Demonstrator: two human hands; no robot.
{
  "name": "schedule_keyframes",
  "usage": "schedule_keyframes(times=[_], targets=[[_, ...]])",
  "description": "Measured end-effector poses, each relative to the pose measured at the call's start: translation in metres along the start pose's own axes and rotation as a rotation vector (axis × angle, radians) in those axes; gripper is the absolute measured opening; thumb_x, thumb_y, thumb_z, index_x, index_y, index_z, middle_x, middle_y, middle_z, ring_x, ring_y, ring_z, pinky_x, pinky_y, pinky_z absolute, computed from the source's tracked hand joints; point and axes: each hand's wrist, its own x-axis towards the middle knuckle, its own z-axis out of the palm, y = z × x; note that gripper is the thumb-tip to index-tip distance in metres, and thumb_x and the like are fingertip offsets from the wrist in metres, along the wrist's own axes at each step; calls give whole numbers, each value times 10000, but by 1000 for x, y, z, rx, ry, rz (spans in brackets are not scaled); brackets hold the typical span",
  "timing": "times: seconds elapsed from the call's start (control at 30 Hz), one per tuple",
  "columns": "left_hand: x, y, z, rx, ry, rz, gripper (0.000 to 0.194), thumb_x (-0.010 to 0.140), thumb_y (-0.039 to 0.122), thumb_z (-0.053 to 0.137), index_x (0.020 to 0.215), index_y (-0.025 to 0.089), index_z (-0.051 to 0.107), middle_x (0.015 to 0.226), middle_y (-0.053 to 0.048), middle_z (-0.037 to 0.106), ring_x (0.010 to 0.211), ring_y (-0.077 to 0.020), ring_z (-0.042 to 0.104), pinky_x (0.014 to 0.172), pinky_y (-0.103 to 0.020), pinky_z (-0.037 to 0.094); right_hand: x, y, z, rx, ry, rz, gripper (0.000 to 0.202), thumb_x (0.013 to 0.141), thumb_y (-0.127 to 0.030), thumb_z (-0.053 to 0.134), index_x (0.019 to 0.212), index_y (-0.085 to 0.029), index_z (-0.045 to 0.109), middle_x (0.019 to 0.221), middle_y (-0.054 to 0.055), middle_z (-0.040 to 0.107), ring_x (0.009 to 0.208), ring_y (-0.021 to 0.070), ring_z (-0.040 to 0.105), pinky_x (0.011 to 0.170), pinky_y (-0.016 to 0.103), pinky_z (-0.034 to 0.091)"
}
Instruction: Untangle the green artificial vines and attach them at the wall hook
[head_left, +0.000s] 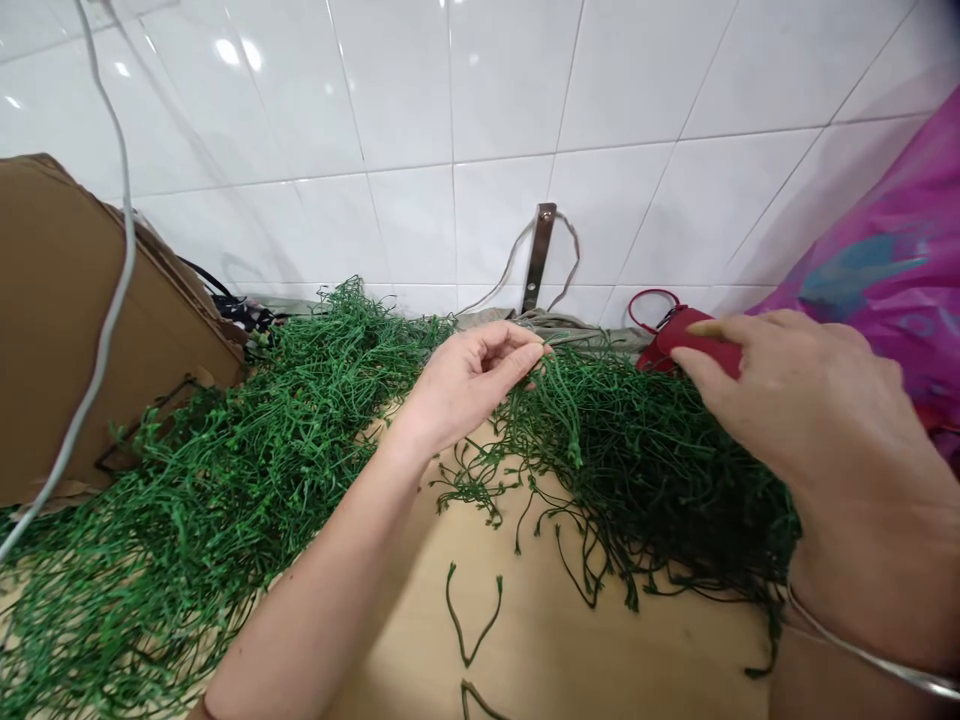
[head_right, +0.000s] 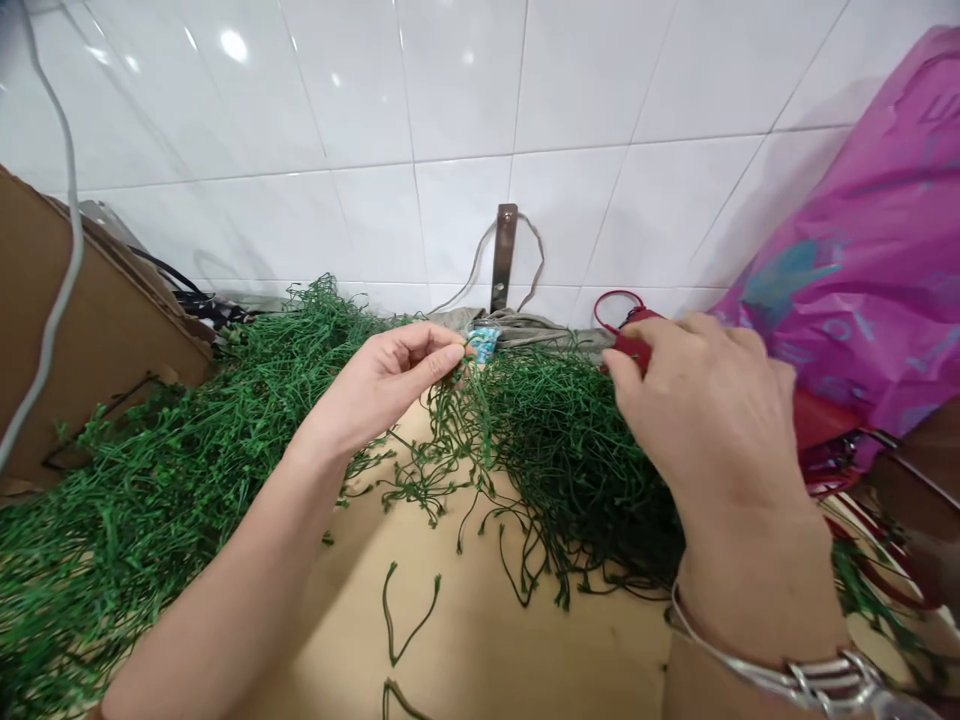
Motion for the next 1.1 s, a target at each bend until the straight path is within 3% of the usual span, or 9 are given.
schedule_keyframes(times=[0.07, 0.17, 0.23, 0.33, 0.6, 0.8, 1.1], targets=[[-1, 2, 0, 2, 9, -4, 187, 909, 341, 630, 942, 169, 697, 834, -26, 678, 745, -111, 558, 708, -248, 454, -4, -19, -11, 314, -46, -27, 291, 914, -402, 515, 933, -206, 729, 977, 154, 749, 889, 307, 642, 768, 431, 440], [-3, 7, -1, -1, 20, 3, 198, 889, 346, 657, 918, 159, 713, 824, -28, 687, 725, -109, 551, 697, -255, 454, -7, -41, -20, 754, -302, -108, 348, 922, -490, 520, 806, -219, 706, 894, 81, 751, 850, 240, 657, 767, 362, 473], [-4, 8, -2, -15, 26, 24, 199, 873, 345, 682, 915, 155, 721, 838, -34, 703, 727, -112, 563, 710, -266, 462, -9, -50, -18, 933, -409, -173, 324, 895, -502, 583, 799, -218, 705, 873, 53, 741, 833, 217, 650, 755, 336, 476], [-3, 8, -3, -45, 43, 58, 190, 851, 332, 711, 924, 158, 728, 889, -46, 726, 760, -122, 598, 746, -280, 483, -11, -54, -8, 1106, -439, -167, 242, 854, -450, 669, 789, -219, 703, 781, 16, 691, 753, 175, 604, 718, 309, 464], [-4, 8, -3, 74, 88, 107, 169, 875, 326, 680, 949, 180, 722, 866, -35, 704, 763, -116, 567, 728, -261, 466, -10, -53, 5, 1237, -423, -102, 184, 854, -390, 689, 784, -221, 668, 832, 28, 671, 810, 188, 583, 763, 329, 468], [-3, 8, 3, 45, 34, 14, 320, 786, 370, 778, 999, 167, 654, 846, -18, 662, 696, -94, 528, 663, -244, 460, -11, -59, 4, 1366, -385, -34, 156, 813, -342, 701, 726, -227, 641, 785, 18, 650, 780, 175, 572, 730, 311, 491], [-3, 6, -4, 216, 135, 145, 79, 852, 243, 698, 886, 181, 663, 804, 5, 654, 730, -99, 550, 708, -244, 452, -10, -62, 10, 1445, -342, 27, 207, 724, -338, 777, 793, -208, 632, 767, 5, 656, 728, 149, 591, 696, 287, 494]])
